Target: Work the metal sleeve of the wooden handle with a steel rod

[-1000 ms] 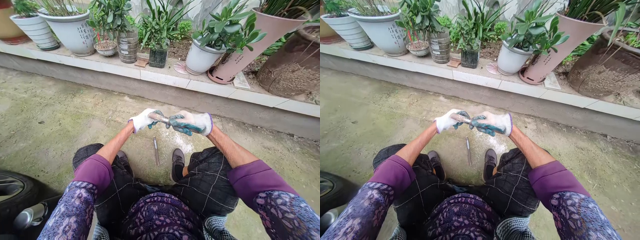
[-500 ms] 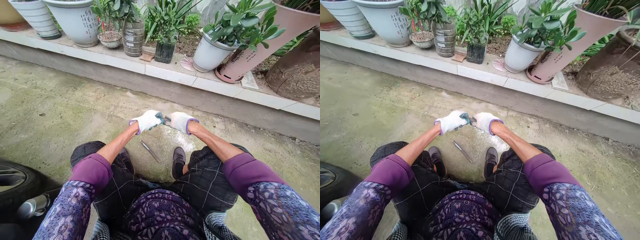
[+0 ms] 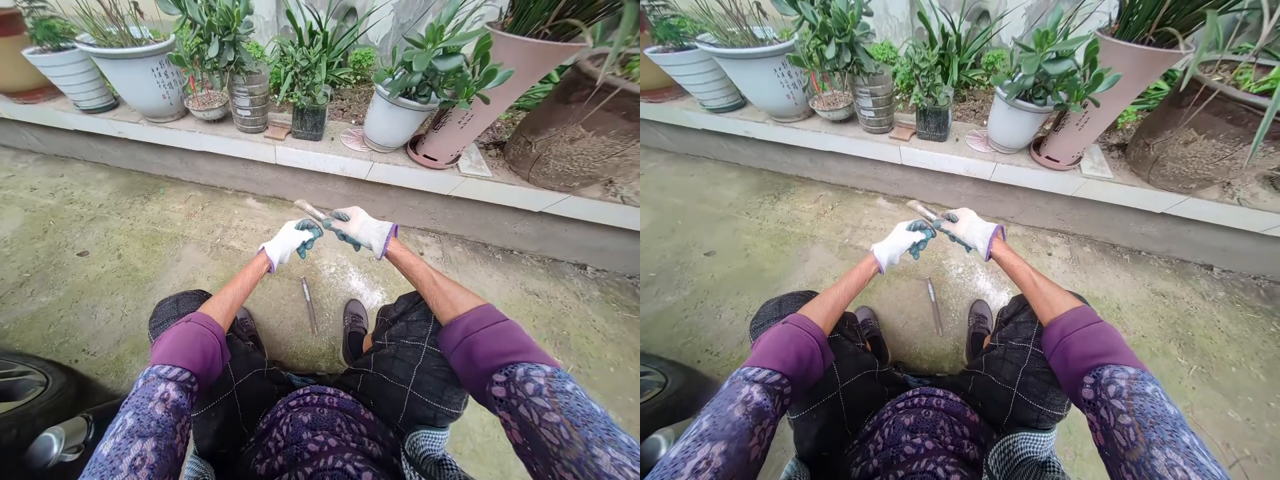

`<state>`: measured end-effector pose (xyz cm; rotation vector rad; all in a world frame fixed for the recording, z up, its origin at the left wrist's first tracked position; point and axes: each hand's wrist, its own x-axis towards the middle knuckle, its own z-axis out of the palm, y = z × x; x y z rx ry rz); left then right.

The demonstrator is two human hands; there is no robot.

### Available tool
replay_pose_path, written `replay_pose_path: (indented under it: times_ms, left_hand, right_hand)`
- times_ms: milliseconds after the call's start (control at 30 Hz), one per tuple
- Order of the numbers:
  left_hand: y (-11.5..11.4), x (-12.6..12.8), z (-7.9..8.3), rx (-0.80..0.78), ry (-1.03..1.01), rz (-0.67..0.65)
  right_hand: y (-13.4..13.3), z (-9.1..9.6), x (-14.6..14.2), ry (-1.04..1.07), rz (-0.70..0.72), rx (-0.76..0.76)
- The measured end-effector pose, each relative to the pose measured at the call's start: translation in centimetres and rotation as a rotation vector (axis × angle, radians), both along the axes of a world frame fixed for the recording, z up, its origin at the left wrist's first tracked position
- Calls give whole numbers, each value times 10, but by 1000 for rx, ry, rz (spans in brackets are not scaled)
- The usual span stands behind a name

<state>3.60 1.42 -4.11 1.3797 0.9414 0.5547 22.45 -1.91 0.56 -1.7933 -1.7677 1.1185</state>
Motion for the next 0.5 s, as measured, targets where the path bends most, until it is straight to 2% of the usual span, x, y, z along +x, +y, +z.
replay_pose_path:
  times_ms: [133, 233, 433, 500]
  left_hand:
    - [-2, 13, 13, 66, 52, -68]
    - [-4, 11, 23, 92, 69, -186]
    - [4, -6, 31, 78, 122, -465]
    - [5, -10, 30, 50, 189, -443]
  right_hand:
    - [-20, 10, 14, 270, 74, -85]
    - [-29, 10, 28, 354, 173, -167]
    - [-31, 5, 36, 347, 439, -397]
    - [-31, 0, 30, 260, 518, -458]
